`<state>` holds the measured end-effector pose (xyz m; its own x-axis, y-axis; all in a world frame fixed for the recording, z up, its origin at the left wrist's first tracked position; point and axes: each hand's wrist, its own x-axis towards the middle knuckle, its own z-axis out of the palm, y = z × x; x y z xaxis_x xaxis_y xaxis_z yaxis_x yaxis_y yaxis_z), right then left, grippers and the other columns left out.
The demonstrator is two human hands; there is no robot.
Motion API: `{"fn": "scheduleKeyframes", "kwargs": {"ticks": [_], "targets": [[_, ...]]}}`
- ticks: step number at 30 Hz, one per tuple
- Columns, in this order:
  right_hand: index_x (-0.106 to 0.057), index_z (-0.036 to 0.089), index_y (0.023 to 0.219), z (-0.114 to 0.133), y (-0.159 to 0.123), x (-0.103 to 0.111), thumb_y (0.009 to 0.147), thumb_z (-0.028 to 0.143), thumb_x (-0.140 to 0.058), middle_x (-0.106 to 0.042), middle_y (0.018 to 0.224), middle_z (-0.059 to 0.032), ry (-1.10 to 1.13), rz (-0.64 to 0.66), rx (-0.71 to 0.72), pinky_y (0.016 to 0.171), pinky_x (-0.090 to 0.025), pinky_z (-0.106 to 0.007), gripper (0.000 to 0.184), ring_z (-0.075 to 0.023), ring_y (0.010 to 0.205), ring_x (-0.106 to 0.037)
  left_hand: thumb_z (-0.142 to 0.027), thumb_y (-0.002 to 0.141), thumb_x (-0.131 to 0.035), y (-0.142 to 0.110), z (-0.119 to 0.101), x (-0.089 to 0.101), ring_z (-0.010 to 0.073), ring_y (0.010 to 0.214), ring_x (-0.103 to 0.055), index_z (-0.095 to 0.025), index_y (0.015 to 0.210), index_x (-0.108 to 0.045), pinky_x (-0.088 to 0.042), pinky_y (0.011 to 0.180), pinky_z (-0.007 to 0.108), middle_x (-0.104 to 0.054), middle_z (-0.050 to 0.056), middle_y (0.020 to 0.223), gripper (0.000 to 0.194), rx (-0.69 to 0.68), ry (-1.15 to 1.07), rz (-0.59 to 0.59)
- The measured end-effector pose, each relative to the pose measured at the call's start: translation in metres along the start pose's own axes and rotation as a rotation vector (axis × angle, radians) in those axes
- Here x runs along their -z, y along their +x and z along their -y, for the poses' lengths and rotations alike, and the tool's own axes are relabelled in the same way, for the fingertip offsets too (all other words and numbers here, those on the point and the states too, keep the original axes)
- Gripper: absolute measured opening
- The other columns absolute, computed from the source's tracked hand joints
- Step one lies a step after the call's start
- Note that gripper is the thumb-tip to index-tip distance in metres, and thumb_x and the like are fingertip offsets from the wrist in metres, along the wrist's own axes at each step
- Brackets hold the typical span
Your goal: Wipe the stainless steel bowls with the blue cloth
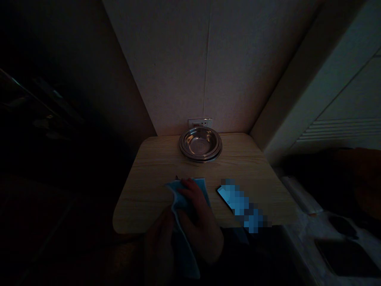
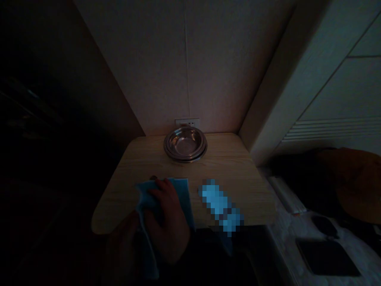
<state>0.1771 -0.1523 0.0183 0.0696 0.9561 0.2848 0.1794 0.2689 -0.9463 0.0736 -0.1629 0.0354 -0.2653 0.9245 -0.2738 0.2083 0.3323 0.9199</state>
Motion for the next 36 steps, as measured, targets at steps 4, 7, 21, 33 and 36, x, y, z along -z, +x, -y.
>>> {"fn": "scheduleKeyframes", "kwargs": {"ticks": [4,7,21,33,36], "targets": [[-0.054,0.025,0.118,-0.002,-0.002,0.002,0.078,0.014,-0.054,-0.045,0.137,-0.0051,0.028,0.017,-0.017,0.108,-0.025,-0.046,0.041,-0.0211,0.132,-0.032,-0.046,0.073,-0.050,0.000,0.000,0.002,0.0228,0.090,-0.066,-0.021,0.085,-0.071,-0.053,0.077,0.027,-0.073,0.005,0.095,0.034,0.013,0.031,0.018],[-0.058,0.023,0.111,-0.004,0.006,0.003,0.079,0.019,-0.055,-0.053,0.129,-0.0068,0.087,-0.048,-0.101,0.106,-0.031,-0.044,0.032,-0.0216,0.124,-0.044,-0.051,0.073,-0.047,-0.002,-0.002,0.000,0.0242,0.096,-0.064,-0.020,0.089,-0.070,-0.052,0.079,0.028,-0.072,0.006,0.098,0.042,0.036,0.059,0.055],[-0.059,0.024,0.113,-0.007,0.010,0.010,0.079,0.022,-0.057,-0.054,0.129,-0.0066,0.134,-0.045,-0.119,0.104,-0.033,-0.043,0.034,-0.0219,0.121,-0.047,-0.052,0.079,-0.045,0.000,-0.008,0.001,0.0218,0.090,-0.064,-0.017,0.100,-0.068,-0.049,0.082,0.028,-0.071,0.005,0.101,0.047,-0.085,0.086,0.217],[-0.061,0.024,0.110,-0.010,0.009,0.016,0.079,0.021,-0.058,-0.054,0.129,-0.0075,0.143,-0.030,-0.076,0.104,-0.033,-0.045,0.031,-0.0228,0.122,-0.047,-0.048,0.078,-0.047,-0.001,-0.012,0.003,0.0231,0.094,-0.065,-0.018,0.100,-0.069,-0.049,0.086,0.030,-0.071,0.006,0.102,0.043,-0.106,0.126,0.252],[-0.061,0.024,0.110,-0.011,0.009,0.015,0.079,0.021,-0.057,-0.054,0.128,-0.0075,0.153,-0.049,-0.104,0.104,-0.033,-0.045,0.031,-0.0222,0.121,-0.048,-0.047,0.077,-0.048,0.000,-0.014,0.003,0.0232,0.100,-0.063,-0.019,0.101,-0.069,-0.046,0.091,0.031,-0.069,0.006,0.107,0.043,-0.129,0.153,0.254]]}}
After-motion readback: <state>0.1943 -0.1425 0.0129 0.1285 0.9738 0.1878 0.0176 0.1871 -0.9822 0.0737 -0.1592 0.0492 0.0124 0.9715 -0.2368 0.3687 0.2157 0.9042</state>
